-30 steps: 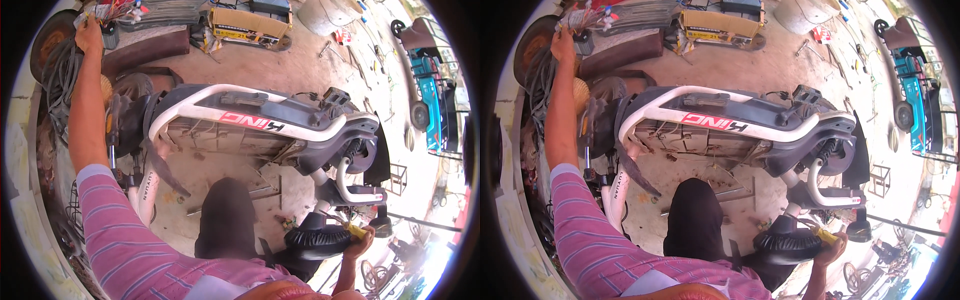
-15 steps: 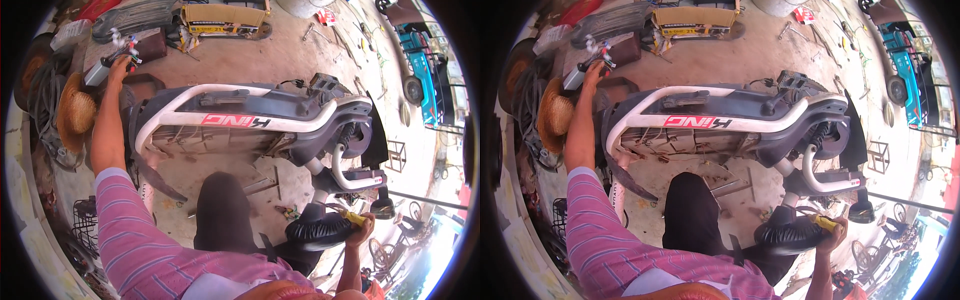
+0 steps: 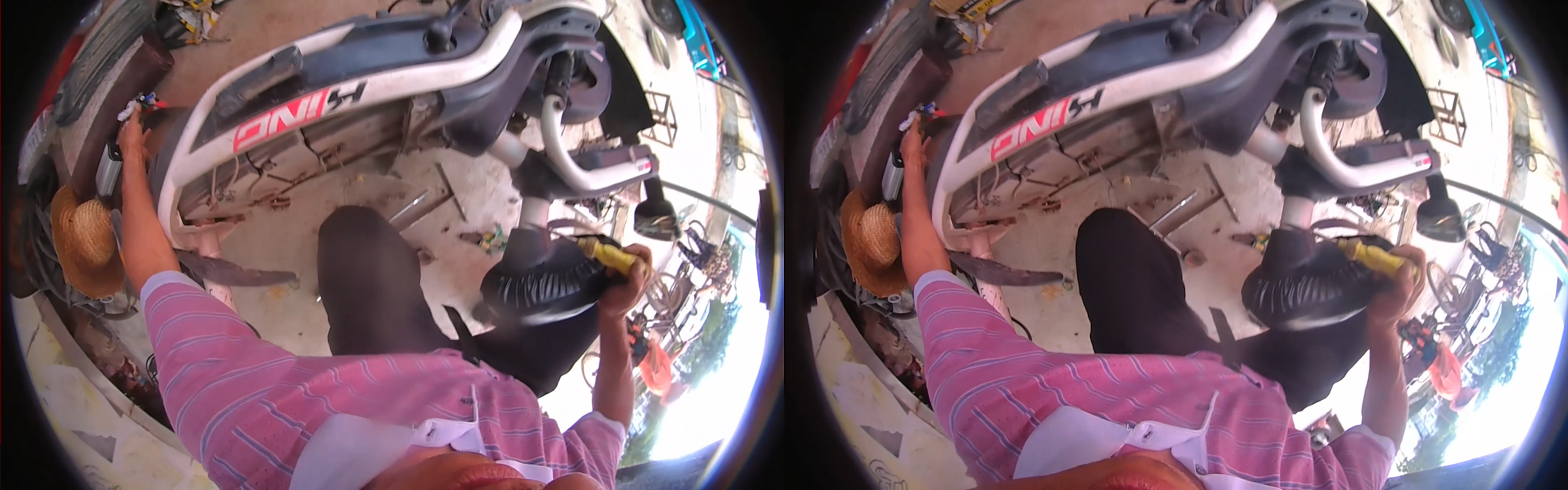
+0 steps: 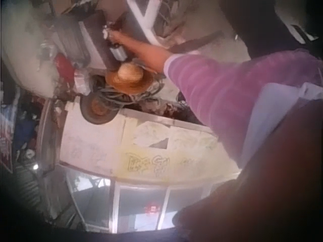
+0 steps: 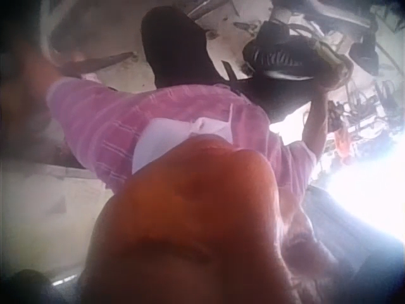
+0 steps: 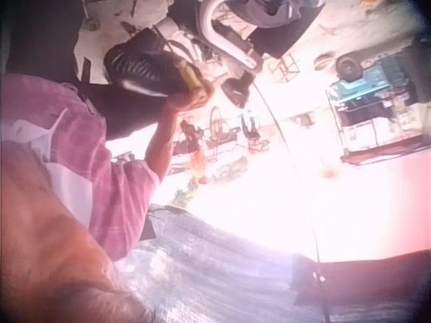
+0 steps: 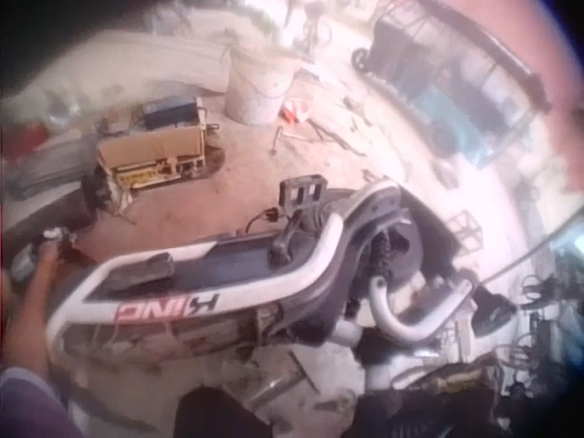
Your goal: The person works on the wiring of an electric scooter, using a screwdriver to tighten components and hands to manipulate various wires near the seat area.
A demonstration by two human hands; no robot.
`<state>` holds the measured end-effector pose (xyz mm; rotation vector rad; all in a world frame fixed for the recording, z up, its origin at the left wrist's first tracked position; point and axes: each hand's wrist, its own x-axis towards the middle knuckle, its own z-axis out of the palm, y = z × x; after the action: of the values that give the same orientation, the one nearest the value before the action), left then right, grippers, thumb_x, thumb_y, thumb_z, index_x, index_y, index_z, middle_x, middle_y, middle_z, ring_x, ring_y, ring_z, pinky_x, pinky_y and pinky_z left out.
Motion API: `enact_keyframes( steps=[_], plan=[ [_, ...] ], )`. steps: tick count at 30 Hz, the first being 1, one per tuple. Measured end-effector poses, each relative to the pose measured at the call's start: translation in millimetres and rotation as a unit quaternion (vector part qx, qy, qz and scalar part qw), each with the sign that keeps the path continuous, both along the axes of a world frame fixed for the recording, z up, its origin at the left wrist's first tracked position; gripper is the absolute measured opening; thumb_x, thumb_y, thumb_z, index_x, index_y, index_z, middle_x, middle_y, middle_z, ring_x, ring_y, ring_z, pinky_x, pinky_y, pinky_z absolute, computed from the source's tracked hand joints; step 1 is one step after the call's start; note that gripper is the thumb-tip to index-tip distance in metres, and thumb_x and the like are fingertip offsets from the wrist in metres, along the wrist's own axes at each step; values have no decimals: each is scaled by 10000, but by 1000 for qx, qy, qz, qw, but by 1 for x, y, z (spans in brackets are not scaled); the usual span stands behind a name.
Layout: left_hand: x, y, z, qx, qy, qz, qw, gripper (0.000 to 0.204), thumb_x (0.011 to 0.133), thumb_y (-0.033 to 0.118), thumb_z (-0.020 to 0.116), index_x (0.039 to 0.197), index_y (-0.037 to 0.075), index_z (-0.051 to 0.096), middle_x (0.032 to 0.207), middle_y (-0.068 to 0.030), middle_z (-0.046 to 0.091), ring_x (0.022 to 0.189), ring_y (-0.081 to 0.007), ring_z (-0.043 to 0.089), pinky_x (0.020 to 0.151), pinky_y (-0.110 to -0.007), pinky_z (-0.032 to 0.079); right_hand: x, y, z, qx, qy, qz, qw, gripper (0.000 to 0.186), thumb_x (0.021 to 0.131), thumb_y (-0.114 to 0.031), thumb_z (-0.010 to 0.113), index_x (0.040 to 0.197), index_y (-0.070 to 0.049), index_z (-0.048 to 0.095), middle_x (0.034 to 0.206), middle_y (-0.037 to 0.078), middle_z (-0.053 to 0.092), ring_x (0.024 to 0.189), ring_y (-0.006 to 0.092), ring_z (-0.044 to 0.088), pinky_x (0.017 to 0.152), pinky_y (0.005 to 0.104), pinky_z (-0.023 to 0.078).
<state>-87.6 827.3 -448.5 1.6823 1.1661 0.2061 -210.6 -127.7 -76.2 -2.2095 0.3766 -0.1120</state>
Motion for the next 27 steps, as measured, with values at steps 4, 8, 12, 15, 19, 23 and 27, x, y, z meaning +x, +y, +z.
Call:
enact_keyframes(
  steps=[4,8,12,15,19,23,27],
  plan=[
    [-4,11,27,12,-52,102,993,538,940,363,749,1283,-38,645,1304,-195,620,1036,-313,716,770,-422,647,2,-5,-9,41,-12,-7,999,480,973,-478,521,1032,-5,579,777,57,582,633,128,545,592,245,408],
    [8,-50,28,52,-109,106,987,800,924,292,780,1544,-3,370,1274,-238,612,987,-366,728,752,-439,653,-6,-1,4,3,7,4,1000,477,979,-469,514,1038,-1,577,776,60,569,668,130,553,625,256,417],
    [-1,-8,30,13,-105,67,992,841,933,312,772,1573,6,320,1364,-239,567,1054,-396,693,826,-486,633,2,-6,-4,-2,3,7,1000,472,998,-458,469,1017,0,579,837,70,570,714,137,552,664,271,436],
    [5,0,23,35,-49,84,995,558,976,376,707,1345,-30,602,1273,-198,649,983,-343,717,842,-415,630,-3,-30,-10,-108,-31,79,990,259,966,-228,591,975,29,562,933,123,607,781,231,606,707,334,487],
    [-10,21,43,187,-3,125,974,374,913,317,708,1017,-37,768,915,-151,748,842,-238,739,720,-337,616,-2,-45,-16,-191,-56,140,970,181,836,20,692,944,49,549,981,170,635,853,324,645,738,402,514],
    [-30,-42,113,239,-61,194,949,280,812,266,726,803,-7,788,777,-147,759,729,-257,730,637,-405,593,-6,-33,-7,-229,-60,125,964,175,824,13,697,919,50,555,989,162,638,857,320,644,741,405,513],
    [-42,23,159,320,-71,257,909,248,788,233,777,796,-15,788,751,-139,757,716,-258,724,629,-410,588,0,-37,-16,-270,-81,178,943,430,1090,-310,368,1058,43,612,1029,103,583,690,136,489,641,251,409]
  ],
)
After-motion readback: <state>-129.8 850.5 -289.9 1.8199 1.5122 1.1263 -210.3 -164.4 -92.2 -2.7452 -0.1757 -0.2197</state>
